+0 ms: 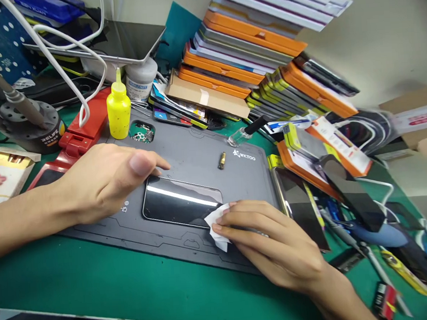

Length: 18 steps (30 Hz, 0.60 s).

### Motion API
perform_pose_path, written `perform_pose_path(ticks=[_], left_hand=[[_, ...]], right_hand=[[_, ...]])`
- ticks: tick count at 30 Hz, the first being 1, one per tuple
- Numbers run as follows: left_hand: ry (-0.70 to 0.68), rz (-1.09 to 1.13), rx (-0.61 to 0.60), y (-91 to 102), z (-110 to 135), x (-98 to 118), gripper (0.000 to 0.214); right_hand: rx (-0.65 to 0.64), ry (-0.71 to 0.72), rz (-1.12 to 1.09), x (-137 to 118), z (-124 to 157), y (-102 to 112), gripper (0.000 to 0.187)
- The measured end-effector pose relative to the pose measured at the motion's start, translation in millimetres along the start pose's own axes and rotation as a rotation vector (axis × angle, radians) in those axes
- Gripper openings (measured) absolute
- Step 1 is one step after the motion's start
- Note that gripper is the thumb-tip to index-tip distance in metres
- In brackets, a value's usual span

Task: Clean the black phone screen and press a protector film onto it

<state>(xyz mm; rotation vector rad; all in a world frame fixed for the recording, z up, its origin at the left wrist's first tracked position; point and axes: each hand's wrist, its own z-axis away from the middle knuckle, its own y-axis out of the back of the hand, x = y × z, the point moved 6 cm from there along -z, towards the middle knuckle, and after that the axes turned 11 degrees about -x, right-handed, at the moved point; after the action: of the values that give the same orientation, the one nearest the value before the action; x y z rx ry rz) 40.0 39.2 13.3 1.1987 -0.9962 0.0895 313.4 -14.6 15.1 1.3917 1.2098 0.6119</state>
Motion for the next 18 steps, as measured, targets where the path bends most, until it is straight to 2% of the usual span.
perform_pose_path(ticks=[4,14,18], left_hand=[[0.016,0.173,-0.011,1.4,0,-7,0.107],[0.015,0.173,0.024,4.6,1,0,0.115],[-0.017,0.080,0.011,5.2,2,3,0.112]], right_hand=[[0.011,-0.004,0.000,-3,-6,-2,0.032],[-0.010,-0.004,0.005,-10,-30,-3,0.030],[-0.003,0.007,0.025,-15,-34,-6,0.031]])
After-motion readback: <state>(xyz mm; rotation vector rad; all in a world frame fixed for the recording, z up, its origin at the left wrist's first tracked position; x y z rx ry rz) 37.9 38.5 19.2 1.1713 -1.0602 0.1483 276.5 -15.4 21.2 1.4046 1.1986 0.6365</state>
